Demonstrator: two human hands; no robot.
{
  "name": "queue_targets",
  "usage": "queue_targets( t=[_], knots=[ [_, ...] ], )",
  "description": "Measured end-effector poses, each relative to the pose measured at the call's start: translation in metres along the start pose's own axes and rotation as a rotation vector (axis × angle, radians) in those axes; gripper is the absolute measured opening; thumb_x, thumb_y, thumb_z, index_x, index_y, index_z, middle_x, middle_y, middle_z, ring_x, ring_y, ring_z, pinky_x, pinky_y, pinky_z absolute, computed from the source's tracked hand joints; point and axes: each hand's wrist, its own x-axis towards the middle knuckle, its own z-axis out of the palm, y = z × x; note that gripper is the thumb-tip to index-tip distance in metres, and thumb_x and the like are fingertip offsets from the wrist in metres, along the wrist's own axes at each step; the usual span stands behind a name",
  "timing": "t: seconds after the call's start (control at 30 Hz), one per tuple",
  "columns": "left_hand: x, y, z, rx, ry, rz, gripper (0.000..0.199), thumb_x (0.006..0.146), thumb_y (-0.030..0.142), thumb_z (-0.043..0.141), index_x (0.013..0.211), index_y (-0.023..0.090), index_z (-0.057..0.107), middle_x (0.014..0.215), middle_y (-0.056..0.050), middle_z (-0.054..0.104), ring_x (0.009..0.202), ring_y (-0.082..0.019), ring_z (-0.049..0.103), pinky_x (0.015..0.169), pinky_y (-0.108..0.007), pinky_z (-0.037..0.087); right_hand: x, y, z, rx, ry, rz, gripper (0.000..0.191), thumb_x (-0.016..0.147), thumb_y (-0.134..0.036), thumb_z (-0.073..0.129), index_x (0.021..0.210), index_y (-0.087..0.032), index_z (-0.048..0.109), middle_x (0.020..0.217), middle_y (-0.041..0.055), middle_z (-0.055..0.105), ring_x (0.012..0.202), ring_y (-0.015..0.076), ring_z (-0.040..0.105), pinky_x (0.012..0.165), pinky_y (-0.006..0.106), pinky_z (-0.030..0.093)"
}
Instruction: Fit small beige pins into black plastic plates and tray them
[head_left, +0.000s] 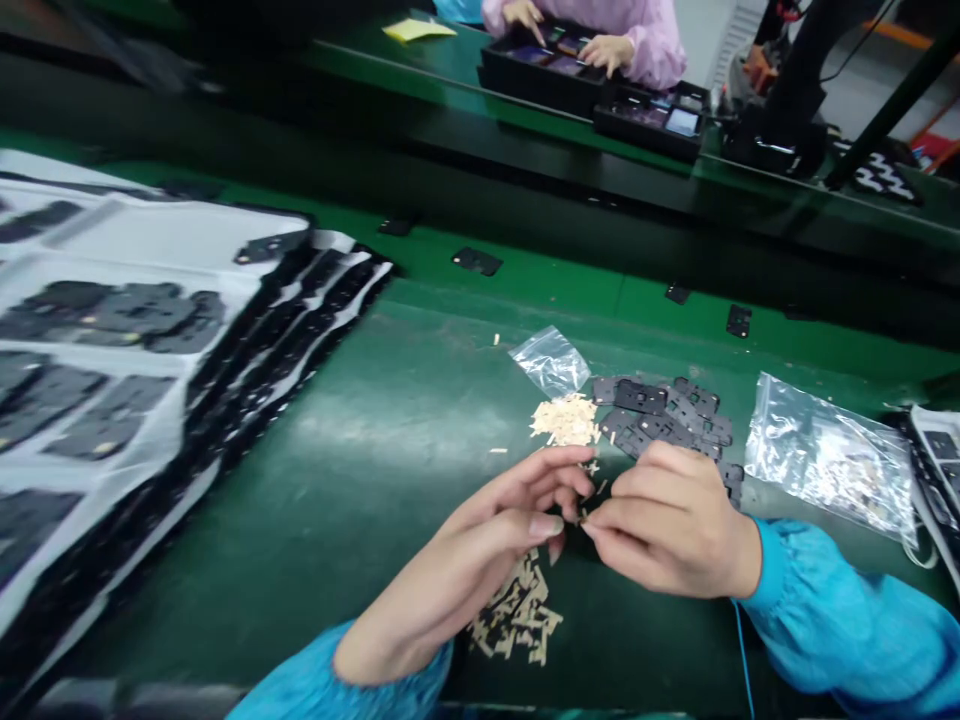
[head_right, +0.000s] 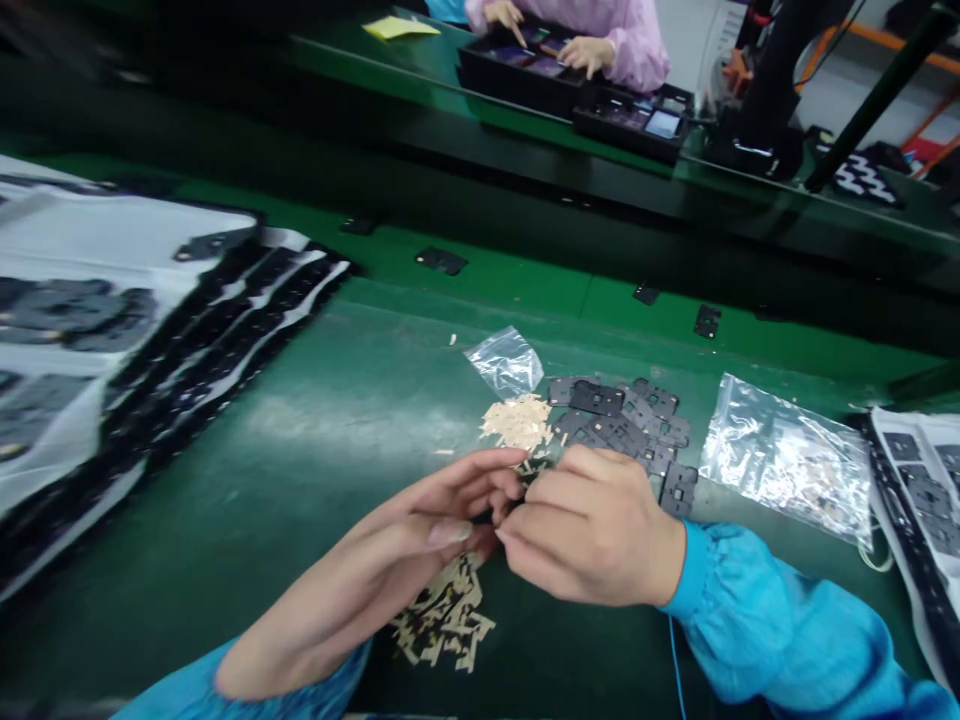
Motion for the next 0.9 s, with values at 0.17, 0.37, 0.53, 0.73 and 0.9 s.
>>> queue_targets(
  t=[0.17, 0.37, 0.53, 0.73, 0.9],
  knots=[
    [-0.008, 0.004, -0.008, 0.167, 0.113, 0.031, 0.040, 0.088, 0.033, 0.067, 0.127, 0.031, 0.070, 0.112, -0.009, 0.066, 0.104, -0.028, 0.059, 0.080, -0.033, 0.053, 0.013, 0.071, -0.042, -0.044, 0.110, 0.503, 0.016, 0.093, -0.030, 0.065, 0.081, -0.023, 0.074, 0.083, 0.0039, 0.076, 0.082, 0.0199, 0.068, 0.078, 0.034, 0.054],
    [-0.013, 0.001, -0.014, 0.305, 0.104, 0.063, 0.033, 0.089, 0.042, 0.069, 0.119, 0.032, 0.075, 0.114, -0.008, 0.071, 0.104, -0.029, 0.063, 0.086, -0.036, 0.055, 0.006, 0.197, -0.090, -0.339, 0.157, 1.223, 0.076, 0.087, -0.043, 0.072, 0.149, -0.007, 0.045, 0.105, 0.0158, 0.076, 0.094, 0.0290, 0.072, 0.080, 0.039, 0.055],
    [-0.013, 0.000, -0.016, 0.341, 0.110, 0.077, 0.031, 0.090, 0.043, 0.069, 0.119, 0.034, 0.075, 0.112, -0.007, 0.071, 0.107, -0.029, 0.063, 0.087, -0.034, 0.054, 0.008, 0.223, -0.068, -0.490, 0.101, 1.345, 0.098, 0.074, -0.048, 0.083, 0.152, -0.007, 0.040, 0.130, 0.0272, 0.066, 0.118, 0.0414, 0.065, 0.095, 0.049, 0.052],
    [-0.017, -0.003, -0.020, 0.368, 0.104, 0.084, 0.030, 0.092, 0.045, 0.068, 0.120, 0.035, 0.074, 0.110, -0.006, 0.070, 0.107, -0.027, 0.063, 0.086, -0.032, 0.053, 0.017, 0.213, -0.063, -0.523, 0.088, 1.277, 0.081, 0.073, -0.018, 0.079, 0.146, -0.004, 0.046, 0.123, 0.0306, 0.068, 0.124, 0.0473, 0.061, 0.104, 0.056, 0.045],
    [-0.010, -0.009, -0.025, 0.406, 0.144, 0.173, 0.028, 0.092, 0.042, 0.067, 0.118, 0.031, 0.073, 0.100, -0.005, 0.069, 0.090, -0.023, 0.063, 0.074, -0.029, 0.051, 0.017, 0.190, -0.083, -0.379, 0.158, 1.203, 0.069, 0.081, -0.011, 0.062, 0.148, -0.004, 0.046, 0.119, 0.0274, 0.071, 0.127, 0.0427, 0.061, 0.104, 0.054, 0.047]
  ],
)
